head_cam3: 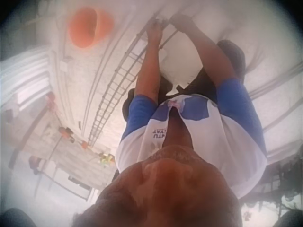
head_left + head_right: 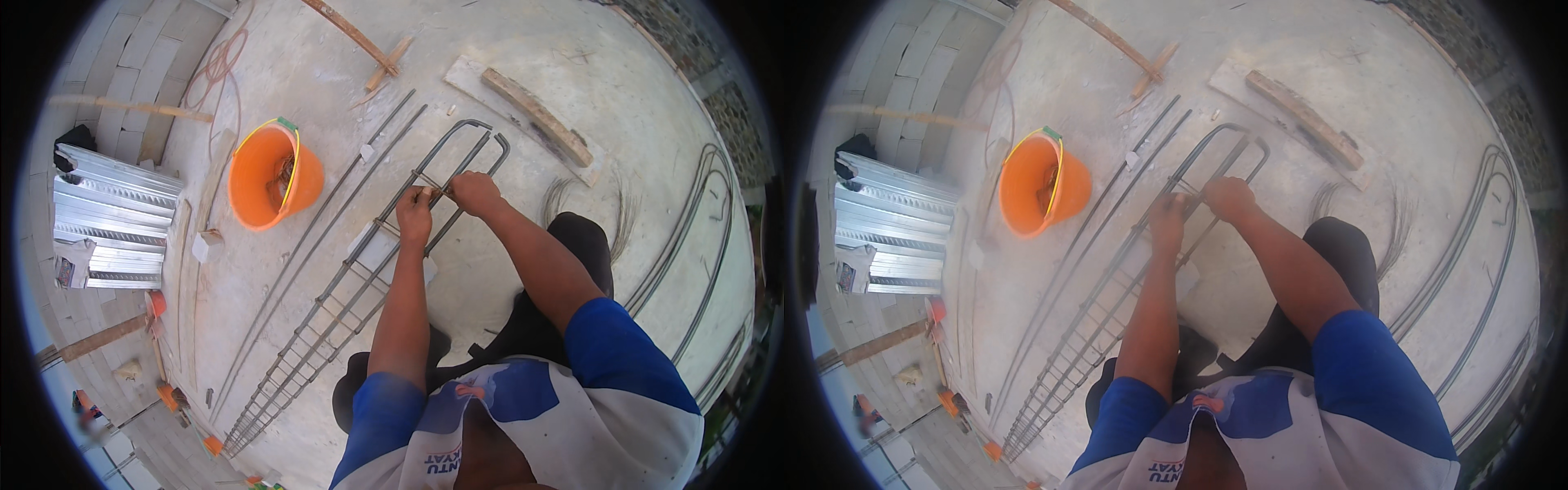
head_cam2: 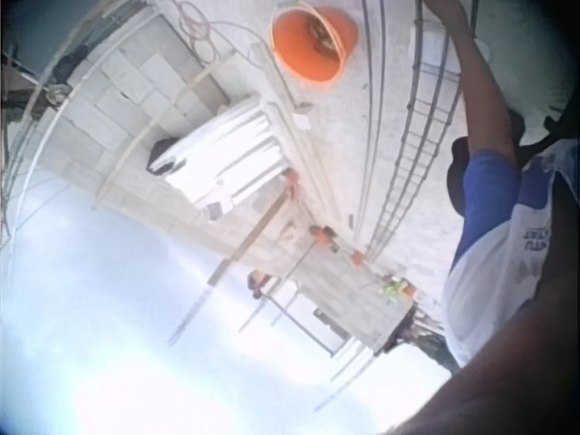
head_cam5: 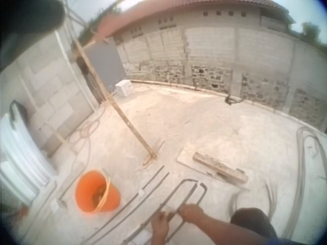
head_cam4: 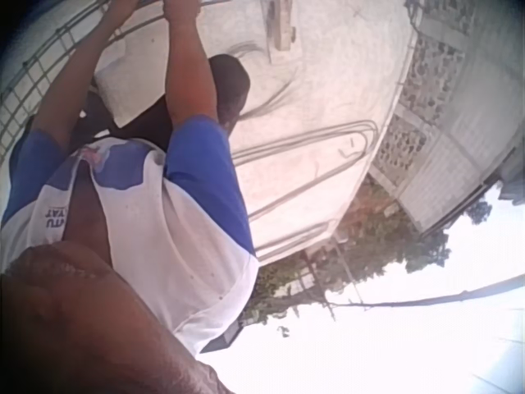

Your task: The person bends a long steel rebar rod into a U-shape using a wooden block as a fulcrum, then places it into a rebar ladder frame. They repeat this process to form multiple U-shaped stirrups and insert them into the frame. Finally, they use pliers to twist wire ties around the intersections to secure the rebar cage.

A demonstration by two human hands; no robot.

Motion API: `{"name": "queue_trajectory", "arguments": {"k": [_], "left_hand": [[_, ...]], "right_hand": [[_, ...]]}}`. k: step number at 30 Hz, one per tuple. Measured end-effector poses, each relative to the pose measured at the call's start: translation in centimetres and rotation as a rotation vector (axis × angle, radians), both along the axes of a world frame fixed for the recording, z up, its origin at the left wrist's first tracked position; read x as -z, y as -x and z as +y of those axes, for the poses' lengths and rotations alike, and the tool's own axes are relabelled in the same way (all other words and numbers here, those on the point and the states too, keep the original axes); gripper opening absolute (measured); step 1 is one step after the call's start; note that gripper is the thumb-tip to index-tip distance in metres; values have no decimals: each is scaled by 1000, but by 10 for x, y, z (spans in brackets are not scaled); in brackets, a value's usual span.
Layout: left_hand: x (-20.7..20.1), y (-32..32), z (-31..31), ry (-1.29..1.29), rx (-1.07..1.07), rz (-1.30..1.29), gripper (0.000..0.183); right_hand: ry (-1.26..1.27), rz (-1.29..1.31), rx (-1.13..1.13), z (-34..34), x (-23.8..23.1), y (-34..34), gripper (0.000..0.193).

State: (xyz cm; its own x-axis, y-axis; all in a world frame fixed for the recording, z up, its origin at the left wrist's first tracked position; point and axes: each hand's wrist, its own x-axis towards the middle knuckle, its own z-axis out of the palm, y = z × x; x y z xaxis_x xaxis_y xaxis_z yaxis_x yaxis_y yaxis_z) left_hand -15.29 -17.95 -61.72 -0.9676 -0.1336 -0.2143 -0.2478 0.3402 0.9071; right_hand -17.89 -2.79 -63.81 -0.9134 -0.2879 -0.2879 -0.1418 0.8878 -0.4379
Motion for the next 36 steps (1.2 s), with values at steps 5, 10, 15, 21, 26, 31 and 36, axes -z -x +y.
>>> {"name": "queue_trajectory", "arguments": {"k": [5,10,15,21,26,31,36], "left_hand": [[-13,-4,5,3,-3,2,22],[-16,-7,1,38,44,-38,21],[-10,-7,-2,80,126,-25,18],[-6,-14,-7,130,283,106,11],[4,-20,-12,339,390,303,9],[15,-26,-17,443,400,444,12],[14,-35,-5,562,356,495,11]], "right_hand": [[6,-24,-76,5,-2,1,11],[-11,-60,-137,4,-4,2,15],[65,78,-89,3,4,-3,8],[58,101,-65,-5,-15,-3,9],[11,68,-32,-11,-16,2,10],[17,52,6,-12,-5,7,14],[32,26,29,-13,-1,11,18]]}}
